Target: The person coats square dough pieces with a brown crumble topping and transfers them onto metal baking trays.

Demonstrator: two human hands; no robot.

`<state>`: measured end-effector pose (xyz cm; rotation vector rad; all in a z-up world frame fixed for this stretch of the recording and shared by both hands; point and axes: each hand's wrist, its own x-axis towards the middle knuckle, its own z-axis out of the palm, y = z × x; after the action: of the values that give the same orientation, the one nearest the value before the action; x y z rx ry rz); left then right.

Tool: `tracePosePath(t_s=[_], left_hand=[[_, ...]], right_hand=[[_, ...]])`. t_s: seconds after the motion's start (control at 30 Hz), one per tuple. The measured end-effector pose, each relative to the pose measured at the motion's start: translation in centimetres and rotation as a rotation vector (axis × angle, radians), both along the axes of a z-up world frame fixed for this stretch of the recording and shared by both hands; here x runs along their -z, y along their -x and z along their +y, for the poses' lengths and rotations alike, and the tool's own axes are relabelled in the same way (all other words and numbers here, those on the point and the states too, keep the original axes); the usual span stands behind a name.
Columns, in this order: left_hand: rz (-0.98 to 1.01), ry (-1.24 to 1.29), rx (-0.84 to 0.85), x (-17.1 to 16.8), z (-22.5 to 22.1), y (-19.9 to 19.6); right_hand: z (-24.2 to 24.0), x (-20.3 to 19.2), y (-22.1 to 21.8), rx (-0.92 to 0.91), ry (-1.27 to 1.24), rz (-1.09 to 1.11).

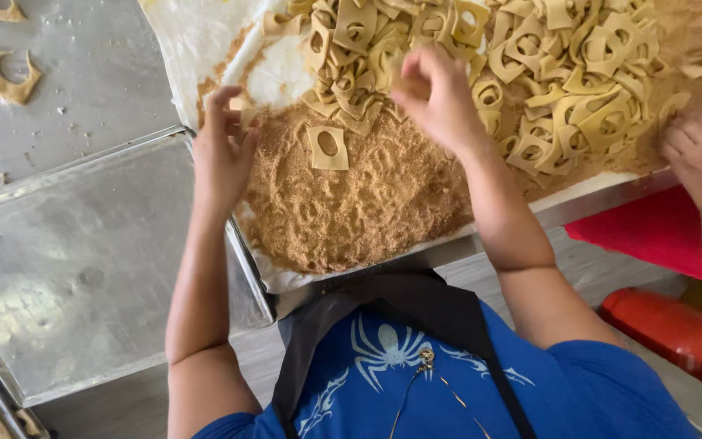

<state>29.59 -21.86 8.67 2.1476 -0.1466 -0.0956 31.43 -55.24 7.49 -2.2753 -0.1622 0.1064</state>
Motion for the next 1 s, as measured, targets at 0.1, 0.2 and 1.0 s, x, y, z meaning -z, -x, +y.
tracePosePath(t_s=[0.1,0.2,1.0], left_hand=[[-0.162,0.072,0.157,2.6,-3.2,2.2],[-0.199,-0.47,0.417,3.7,-6.8,3.7],[-0.284,0.092,0.029,12.4,-11.6,-10.9]], right_hand=[[4.5,-1.4,6.1,-0.411,0.355,-0.227],[6.5,-1.2,6.6,-0.571,0.506,-0.117],[-0.3,6.4,-10.4,-0.118,-0.373,-0.097]])
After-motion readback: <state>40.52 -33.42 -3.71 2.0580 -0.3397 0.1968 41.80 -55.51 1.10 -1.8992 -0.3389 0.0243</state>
